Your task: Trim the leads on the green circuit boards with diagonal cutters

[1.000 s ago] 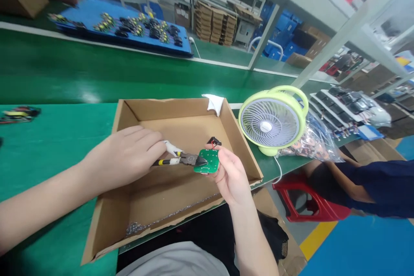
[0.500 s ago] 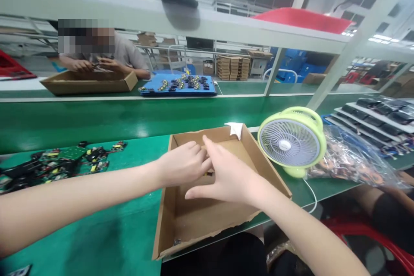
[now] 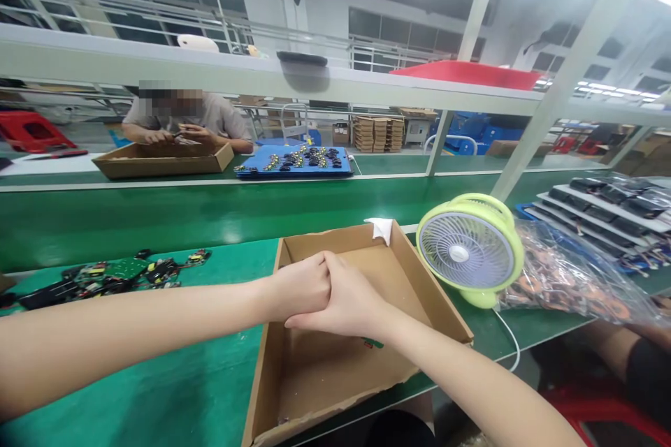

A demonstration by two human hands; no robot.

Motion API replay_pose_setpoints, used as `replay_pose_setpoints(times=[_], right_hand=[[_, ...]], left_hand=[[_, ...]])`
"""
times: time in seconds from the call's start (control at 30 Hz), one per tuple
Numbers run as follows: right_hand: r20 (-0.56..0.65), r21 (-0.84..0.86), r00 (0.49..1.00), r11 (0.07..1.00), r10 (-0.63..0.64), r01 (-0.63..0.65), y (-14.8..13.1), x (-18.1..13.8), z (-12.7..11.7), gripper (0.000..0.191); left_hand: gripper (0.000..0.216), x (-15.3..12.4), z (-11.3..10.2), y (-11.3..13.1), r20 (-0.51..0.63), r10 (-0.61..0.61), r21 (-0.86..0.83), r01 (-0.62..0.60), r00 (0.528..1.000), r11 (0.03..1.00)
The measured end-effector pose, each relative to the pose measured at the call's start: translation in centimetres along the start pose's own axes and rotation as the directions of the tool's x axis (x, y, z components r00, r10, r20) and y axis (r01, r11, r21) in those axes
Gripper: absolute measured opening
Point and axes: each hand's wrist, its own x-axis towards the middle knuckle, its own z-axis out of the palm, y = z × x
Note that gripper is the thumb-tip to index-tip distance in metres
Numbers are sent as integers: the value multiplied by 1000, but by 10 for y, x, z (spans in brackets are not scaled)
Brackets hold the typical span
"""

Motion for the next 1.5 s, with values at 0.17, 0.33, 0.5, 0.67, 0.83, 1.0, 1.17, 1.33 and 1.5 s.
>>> replay_pose_setpoints(times=[0.17,0.33,0.5,0.67,0.83,1.0,1.17,1.33,1.5], right_hand=[[-24,-54,1000,999,-1,0,3,2,2,67],[-34,-62,999,998,6,-8,4,4,4,65],[128,-142,992,990,0,18,3,3,-16,81],[98,-339,988,938,119,-79,19,-4,-68,85],[75,-563,873,743,482,-362,53,-7,-74,38],[125,-580,770,675,626,-455,77,-2,-48,21],[112,-396,777,745,619,-536,78,-1,-54,17],[65,59,870,868,490,-493,55,-22,-66,16],[-17,828,887,503,462,-247,40,-50,-47,17]], left_hand=[[13,0,2,-2,83,22,0,-22,996,1000],[14,3,5,-5,95,20,-59,-15,995,998],[5,5,-4,-3,25,-76,-134,78,997,988],[16,-22,-22,-12,-11,-345,-111,342,939,933],[16,-50,-35,-24,-90,-571,-164,554,816,816],[27,-55,-41,-22,-153,-645,-277,594,749,755],[36,-55,-42,-14,-183,-726,-453,598,663,661],[34,-58,-30,-1,-246,-721,-509,547,648,665],[32,-64,-14,3,-172,-704,-514,547,689,661]])
